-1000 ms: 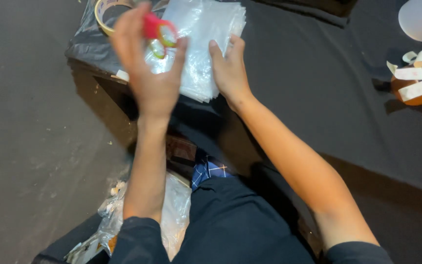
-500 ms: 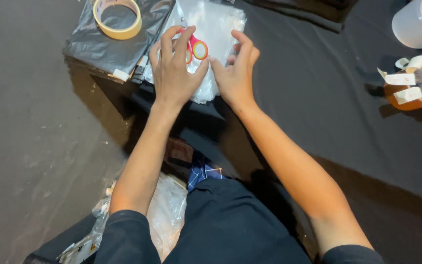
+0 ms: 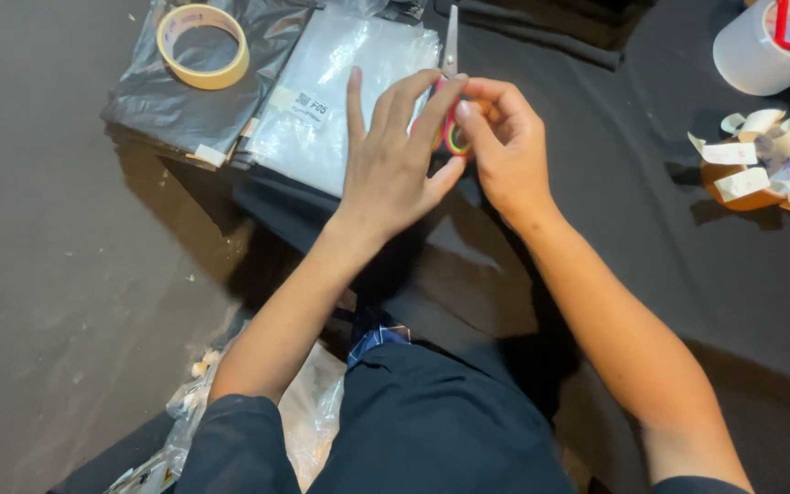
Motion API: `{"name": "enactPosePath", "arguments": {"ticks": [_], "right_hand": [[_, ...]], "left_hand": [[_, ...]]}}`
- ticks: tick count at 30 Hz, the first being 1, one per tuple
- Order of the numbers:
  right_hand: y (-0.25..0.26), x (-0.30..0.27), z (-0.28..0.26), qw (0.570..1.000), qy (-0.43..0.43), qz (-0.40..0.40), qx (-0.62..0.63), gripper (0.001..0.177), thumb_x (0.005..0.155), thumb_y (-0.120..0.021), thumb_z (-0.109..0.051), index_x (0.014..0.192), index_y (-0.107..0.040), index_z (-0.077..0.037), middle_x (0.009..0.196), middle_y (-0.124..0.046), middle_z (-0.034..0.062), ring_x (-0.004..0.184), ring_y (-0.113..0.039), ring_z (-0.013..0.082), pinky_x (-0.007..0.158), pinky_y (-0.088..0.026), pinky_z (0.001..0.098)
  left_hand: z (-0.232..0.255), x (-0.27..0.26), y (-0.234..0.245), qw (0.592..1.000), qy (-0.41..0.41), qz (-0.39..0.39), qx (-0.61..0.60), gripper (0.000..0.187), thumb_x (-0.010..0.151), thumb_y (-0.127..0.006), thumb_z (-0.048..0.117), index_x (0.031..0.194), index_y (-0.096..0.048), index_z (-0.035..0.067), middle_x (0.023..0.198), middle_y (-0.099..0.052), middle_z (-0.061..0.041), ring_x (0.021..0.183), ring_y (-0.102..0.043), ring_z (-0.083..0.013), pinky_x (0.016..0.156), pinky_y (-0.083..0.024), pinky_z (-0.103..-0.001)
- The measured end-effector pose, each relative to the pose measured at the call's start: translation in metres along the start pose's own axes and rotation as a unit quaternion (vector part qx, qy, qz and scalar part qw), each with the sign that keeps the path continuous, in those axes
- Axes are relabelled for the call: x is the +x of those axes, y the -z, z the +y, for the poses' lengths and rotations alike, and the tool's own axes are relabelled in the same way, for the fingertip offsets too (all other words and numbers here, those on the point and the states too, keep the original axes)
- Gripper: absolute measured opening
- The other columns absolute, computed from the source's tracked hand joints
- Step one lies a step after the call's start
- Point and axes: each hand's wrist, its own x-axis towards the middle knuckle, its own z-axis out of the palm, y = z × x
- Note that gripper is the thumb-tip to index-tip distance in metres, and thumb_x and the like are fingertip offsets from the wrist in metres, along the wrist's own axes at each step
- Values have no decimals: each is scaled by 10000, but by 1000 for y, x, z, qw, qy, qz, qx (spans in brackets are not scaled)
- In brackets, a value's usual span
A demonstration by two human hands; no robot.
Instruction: Folding and organizing plastic packaging bags on a table in preparation for packing garments.
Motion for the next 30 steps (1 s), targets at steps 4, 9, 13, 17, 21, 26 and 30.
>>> {"name": "enactPosePath", "arguments": {"ticks": [4,9,13,17,21,26,30], "right_hand": [[-15,10,-2,998,26,-42,-47,176,1047,-624,-126,1204,-647,-51,1040,-706,55,939,-651,97,867,-538,233],[-40,29,-7,983,3,-77,-167,195,1037,-579,-234,1175,-684,-144,989,-713,-51,790,-581,46,766,-483,227],[-44,64,16,983,91,-36,-158,127,1046,-556,-96,1097,-671,-85,943,-653,6,838,-582,98,790,-474,251],[-37,117,24,976,156,19,-150,99,1071,-553,-54,1070,-652,-59,869,-545,4,816,-512,101,774,-440,264],[-33,191,57,974,146,4,-174,62,1021,-620,-106,1074,-634,-78,930,-607,6,853,-575,87,796,-486,242],[-52,247,83,776,271,-220,-525,560,871,-778,-204,1422,-688,-156,1478,-455,225,1314,-427,475,945,-405,643],[-97,268,79,715,143,-344,-591,581,934,-630,-470,1429,-633,-167,1540,-442,183,1410,-344,404,993,-333,679]], "left_hand": [[-13,-5,20,999,38,-23,-17,677,900,-828,304,1471,-488,176,1478,-503,-86,1405,-534,-301,1206,-87,-742],[-60,-19,34,996,77,-31,24,530,963,-761,314,1425,-573,134,1439,-537,-99,1359,-544,-353,1143,-26,-756],[-86,-32,24,980,140,-141,13,554,989,-581,518,1402,-627,152,1511,-532,-152,1467,-371,-424,1060,70,-831],[-81,-22,31,986,159,-29,-50,366,1025,-623,345,1306,-677,116,1431,-574,-126,1424,-471,-412,1144,29,-770],[-76,-10,39,988,143,14,-55,301,1018,-650,275,1279,-683,128,1371,-609,-100,1388,-520,-364,1193,-17,-735],[-76,-7,36,980,172,33,-94,269,955,-656,198,1213,-704,138,1333,-618,-88,1367,-541,-348,1197,-62,-765],[-80,-8,25,988,142,19,-64,241,945,-685,197,1184,-719,179,1308,-637,-106,1330,-554,-381,1166,-143,-795]]}}
